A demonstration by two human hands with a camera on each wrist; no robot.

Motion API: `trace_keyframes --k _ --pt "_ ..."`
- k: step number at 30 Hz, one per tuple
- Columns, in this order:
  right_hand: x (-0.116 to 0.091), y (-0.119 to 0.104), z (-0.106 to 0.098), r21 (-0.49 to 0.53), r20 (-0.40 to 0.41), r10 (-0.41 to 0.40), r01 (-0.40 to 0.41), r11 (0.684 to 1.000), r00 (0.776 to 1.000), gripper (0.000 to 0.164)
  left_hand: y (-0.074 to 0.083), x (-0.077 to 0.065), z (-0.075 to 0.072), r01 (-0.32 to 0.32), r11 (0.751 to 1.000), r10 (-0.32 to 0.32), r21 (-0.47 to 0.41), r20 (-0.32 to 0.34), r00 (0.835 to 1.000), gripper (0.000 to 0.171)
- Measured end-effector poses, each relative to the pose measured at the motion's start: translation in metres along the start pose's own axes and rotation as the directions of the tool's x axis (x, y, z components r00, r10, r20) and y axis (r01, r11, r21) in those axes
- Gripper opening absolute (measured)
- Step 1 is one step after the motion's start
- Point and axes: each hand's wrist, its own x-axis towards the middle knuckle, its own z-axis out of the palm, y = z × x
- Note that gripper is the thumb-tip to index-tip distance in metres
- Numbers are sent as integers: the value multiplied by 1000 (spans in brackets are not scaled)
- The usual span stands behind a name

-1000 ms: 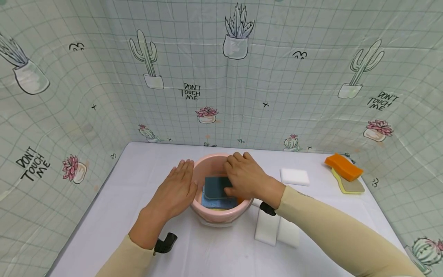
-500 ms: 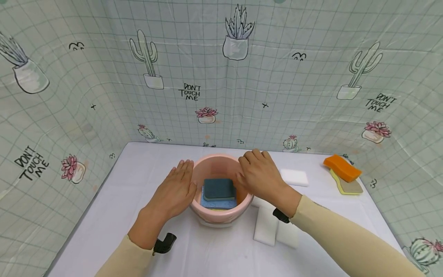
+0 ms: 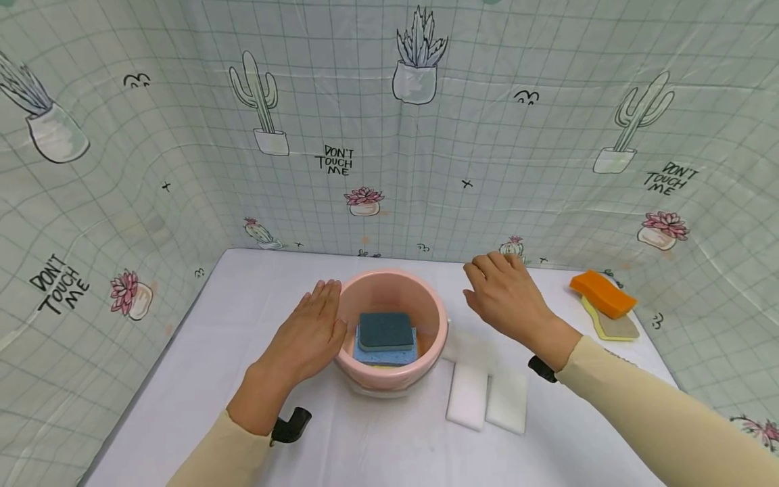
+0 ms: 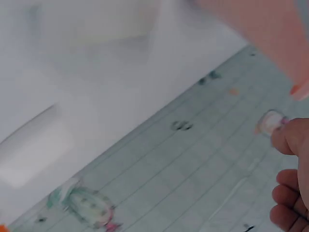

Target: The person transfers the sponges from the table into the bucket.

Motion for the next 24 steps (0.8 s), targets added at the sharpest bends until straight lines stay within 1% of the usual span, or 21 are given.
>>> trace_keyframes --k 3,6,9,12,15,17,19,24 --pt "-13 18 6 -94 60 -61 67 993 996 39 -1 1 0 -6 1000 6 0 -9 1000 65" --pt "-28 37 14 -175 107 -134 151 973 985 46 -2 1 -1 -2 1000 2 -3 -8 1000 65" --pt "-42 54 25 -225 153 -180 212 951 972 53 -3 0 -2 -2 1000 2 -6 -9 1000 65" --pt "-55 67 38 -251 242 -173 233 939 955 60 -4 0 -2 6 1000 -6 -22 0 1000 65" --pt "-71 76 51 -268 361 -137 243 932 922 65 -4 1 -2 13 999 -13 -43 17 1000 65" --pt "-82 81 60 -260 417 -120 244 934 901 68 -4 1 -1 16 999 -14 -50 25 1000 66" --pt "-91 84 68 -249 448 -108 240 938 888 69 -3 1 -1 14 998 -13 -53 28 1000 66" --pt "-103 90 84 -234 463 -97 227 945 881 69 -2 1 -1 10 999 -9 -47 22 1000 66"
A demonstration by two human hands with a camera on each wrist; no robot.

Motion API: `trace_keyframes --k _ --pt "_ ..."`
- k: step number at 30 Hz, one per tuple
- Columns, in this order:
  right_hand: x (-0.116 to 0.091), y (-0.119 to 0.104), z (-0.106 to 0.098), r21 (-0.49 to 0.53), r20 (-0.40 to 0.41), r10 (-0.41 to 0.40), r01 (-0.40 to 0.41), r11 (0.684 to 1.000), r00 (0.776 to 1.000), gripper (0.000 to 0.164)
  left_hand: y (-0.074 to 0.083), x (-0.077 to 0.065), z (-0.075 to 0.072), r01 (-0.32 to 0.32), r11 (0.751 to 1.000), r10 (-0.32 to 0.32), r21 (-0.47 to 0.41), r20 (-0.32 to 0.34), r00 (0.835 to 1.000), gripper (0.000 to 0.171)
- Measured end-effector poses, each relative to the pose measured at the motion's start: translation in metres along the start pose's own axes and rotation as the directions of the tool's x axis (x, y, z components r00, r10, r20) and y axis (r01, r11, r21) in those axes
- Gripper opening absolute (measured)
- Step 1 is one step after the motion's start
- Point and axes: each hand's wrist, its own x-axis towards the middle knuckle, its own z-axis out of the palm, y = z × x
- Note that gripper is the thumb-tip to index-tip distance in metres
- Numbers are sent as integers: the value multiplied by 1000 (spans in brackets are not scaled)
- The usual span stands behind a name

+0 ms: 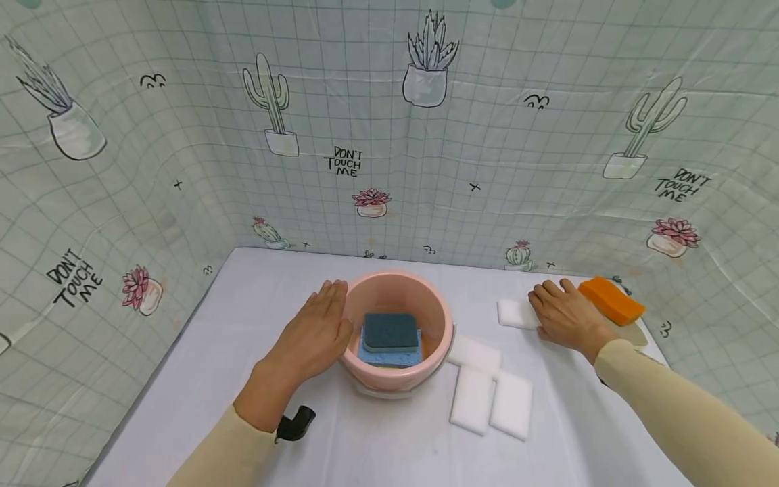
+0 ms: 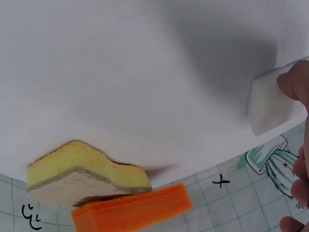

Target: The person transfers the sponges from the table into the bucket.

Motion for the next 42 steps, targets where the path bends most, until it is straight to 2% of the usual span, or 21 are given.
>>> trace_keyframes --k 5,10,14,18,21,25,30,32,35,42 --pt "5 -3 7 1 66 2 -2 1000 998 71 -1 0 0 0 1000 0 5 5 1000 66" --pt "12 -3 9 48 137 13 -20 999 990 72 -2 1 1 -5 1000 5 1 0 1000 66" --pt "16 -2 14 127 180 29 -52 990 983 68 -2 1 2 -7 1000 7 8 -7 1000 66" --pt "16 -1 16 255 194 69 -118 960 979 60 -1 1 1 -9 1000 9 14 -5 1000 66" --pt "16 2 13 288 164 112 -156 945 980 54 -1 1 1 -12 1000 12 16 -4 1000 66" --pt "17 6 8 204 90 171 -186 961 981 51 0 1 0 -14 1000 14 17 -6 1000 66" --pt "22 7 0 97 43 217 -221 971 975 65 0 0 -1 -11 1000 11 18 -7 1000 66" --pt "24 7 -4 87 17 231 -231 969 973 68 0 0 -1 -8 1000 8 19 -4 1000 66" --pt "28 4 -13 107 -37 254 -249 963 966 61 0 0 -1 -4 1000 4 22 2 1000 66" --pt "39 -4 -44 105 -110 266 -254 961 958 57 1 0 -1 -12 1000 12 24 0 1000 66"
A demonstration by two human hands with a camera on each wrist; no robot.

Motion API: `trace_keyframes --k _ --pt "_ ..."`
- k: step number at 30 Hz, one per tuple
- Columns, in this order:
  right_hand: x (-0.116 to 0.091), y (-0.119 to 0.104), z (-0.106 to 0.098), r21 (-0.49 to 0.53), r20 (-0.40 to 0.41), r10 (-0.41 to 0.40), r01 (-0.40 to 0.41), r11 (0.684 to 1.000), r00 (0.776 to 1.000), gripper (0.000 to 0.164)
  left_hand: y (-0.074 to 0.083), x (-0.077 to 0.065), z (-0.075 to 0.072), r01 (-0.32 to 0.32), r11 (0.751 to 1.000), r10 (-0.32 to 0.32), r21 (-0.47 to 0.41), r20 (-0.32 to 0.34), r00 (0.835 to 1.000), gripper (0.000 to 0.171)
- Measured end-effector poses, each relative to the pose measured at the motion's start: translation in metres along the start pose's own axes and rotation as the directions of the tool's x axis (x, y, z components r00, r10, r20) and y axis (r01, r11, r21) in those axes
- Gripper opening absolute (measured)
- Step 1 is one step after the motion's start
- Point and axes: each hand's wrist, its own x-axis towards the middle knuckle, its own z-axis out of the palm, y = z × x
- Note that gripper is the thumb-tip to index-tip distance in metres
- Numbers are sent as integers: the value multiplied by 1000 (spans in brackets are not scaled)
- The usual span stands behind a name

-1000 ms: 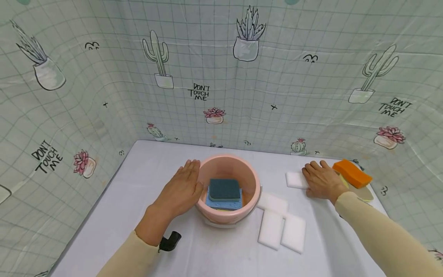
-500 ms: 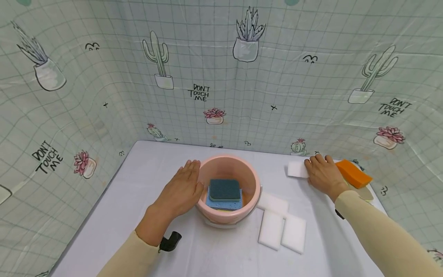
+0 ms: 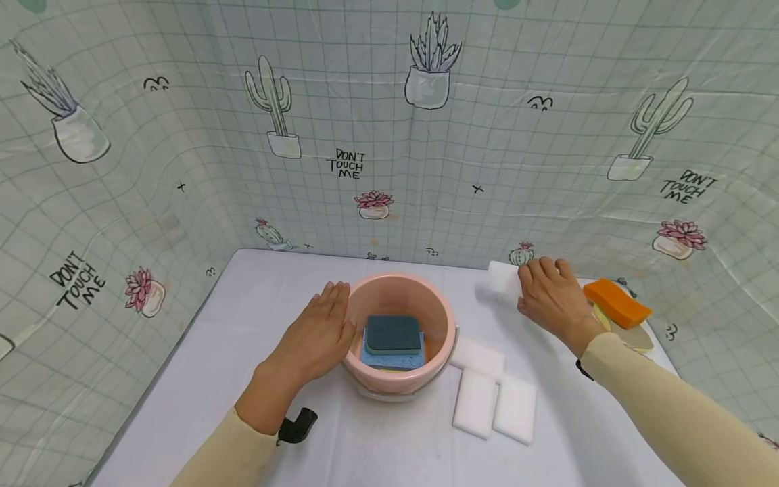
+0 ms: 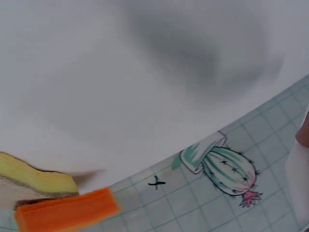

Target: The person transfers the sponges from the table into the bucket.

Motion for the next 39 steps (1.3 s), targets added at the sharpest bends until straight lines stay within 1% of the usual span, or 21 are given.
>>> trace_keyframes --k 3,5,9,11,16,19,22,26,28,31,33,36,39 --pt "5 -5 -10 21 -63 -4 6 1000 998 56 0 0 0 -1 1000 1 3 -3 1000 66" --pt "8 -8 -15 51 -130 -10 16 999 991 55 0 0 0 -2 1000 2 7 -4 1000 66" --pt "14 -11 -26 83 -258 -21 44 996 966 54 1 0 -1 -5 1000 5 17 -3 1000 66" --pt "17 -13 -32 87 -301 -24 53 995 953 55 1 1 -1 -6 1000 6 19 0 1000 66" --pt "25 -19 -52 102 -361 -12 52 993 933 51 1 1 -1 -5 1000 5 24 3 1000 66" --pt "30 -26 -68 129 -383 18 34 991 924 48 0 2 -2 -4 1000 4 23 0 1000 66" --pt "36 -36 -85 165 -418 45 27 986 907 47 0 2 -2 1 1000 -1 22 3 1000 66" --pt "44 -53 -107 207 -467 46 58 977 883 49 -1 3 -1 6 1000 -6 22 3 1000 66" --pt "47 -63 -116 238 -475 42 83 968 879 52 -1 3 0 7 1000 -7 23 0 1000 66" --pt "49 -78 -127 292 -443 23 120 949 896 56 -1 3 1 9 1000 -9 25 -3 1000 66" --pt "52 -89 -132 338 -403 11 138 931 915 58 -1 3 1 11 1000 -11 27 -1 1000 66" --pt "56 -104 -136 389 -336 -21 158 907 942 57 0 3 0 8 1000 -8 28 1 1000 66" --pt "60 -117 -137 416 -285 -61 181 891 957 55 0 3 0 -1 1000 1 31 3 1000 65"
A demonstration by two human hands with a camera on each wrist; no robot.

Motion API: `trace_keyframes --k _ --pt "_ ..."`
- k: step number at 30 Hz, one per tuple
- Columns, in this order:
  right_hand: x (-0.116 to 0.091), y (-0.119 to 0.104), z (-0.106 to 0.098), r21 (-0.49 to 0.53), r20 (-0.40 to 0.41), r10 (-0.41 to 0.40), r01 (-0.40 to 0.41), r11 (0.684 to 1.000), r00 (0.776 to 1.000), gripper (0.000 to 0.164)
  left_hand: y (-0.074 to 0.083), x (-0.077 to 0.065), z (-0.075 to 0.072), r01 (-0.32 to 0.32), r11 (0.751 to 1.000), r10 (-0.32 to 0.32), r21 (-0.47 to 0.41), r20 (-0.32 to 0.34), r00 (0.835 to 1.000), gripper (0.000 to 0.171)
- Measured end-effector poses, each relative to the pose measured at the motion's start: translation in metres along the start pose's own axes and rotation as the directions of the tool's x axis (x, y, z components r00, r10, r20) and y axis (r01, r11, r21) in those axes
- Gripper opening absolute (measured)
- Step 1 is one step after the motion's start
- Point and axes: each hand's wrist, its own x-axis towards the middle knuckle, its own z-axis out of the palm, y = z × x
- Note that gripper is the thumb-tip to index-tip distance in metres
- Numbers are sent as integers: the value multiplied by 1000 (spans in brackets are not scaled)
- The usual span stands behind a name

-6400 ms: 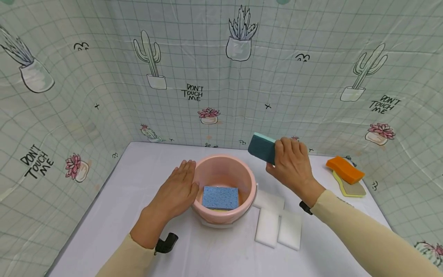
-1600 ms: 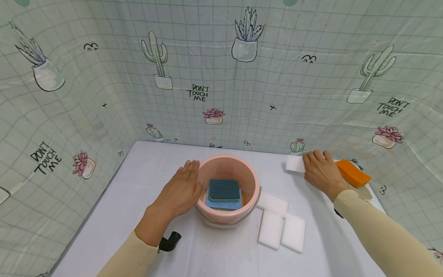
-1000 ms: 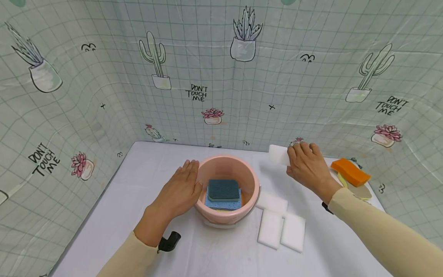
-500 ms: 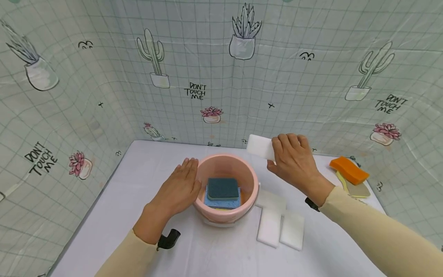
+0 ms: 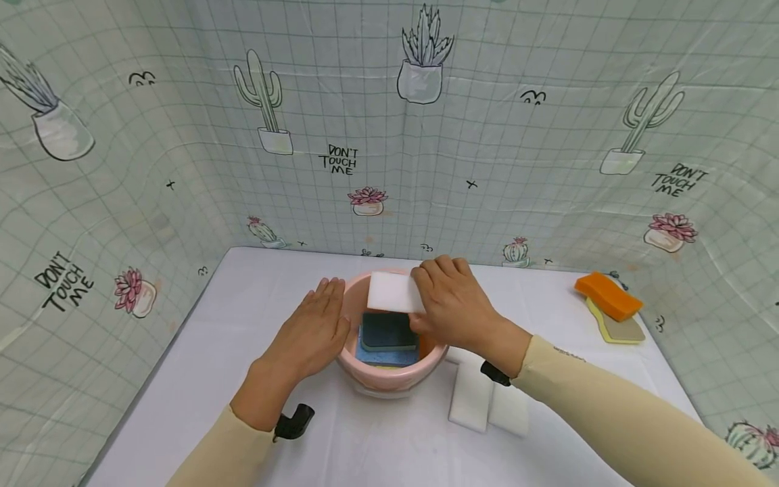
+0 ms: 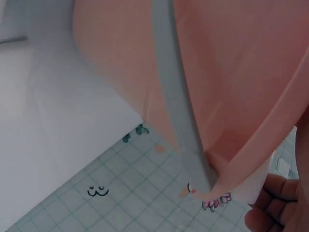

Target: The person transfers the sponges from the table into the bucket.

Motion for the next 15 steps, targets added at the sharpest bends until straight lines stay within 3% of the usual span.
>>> trace_keyframes --k 6,15 --pt "7 -11 9 9 100 -54 54 999 994 52 0 0 0 -1 1000 1 -10 0 1000 65" --pt "11 -14 10 31 192 -56 51 998 980 55 -1 0 1 1 1000 -1 -28 -1 1000 65"
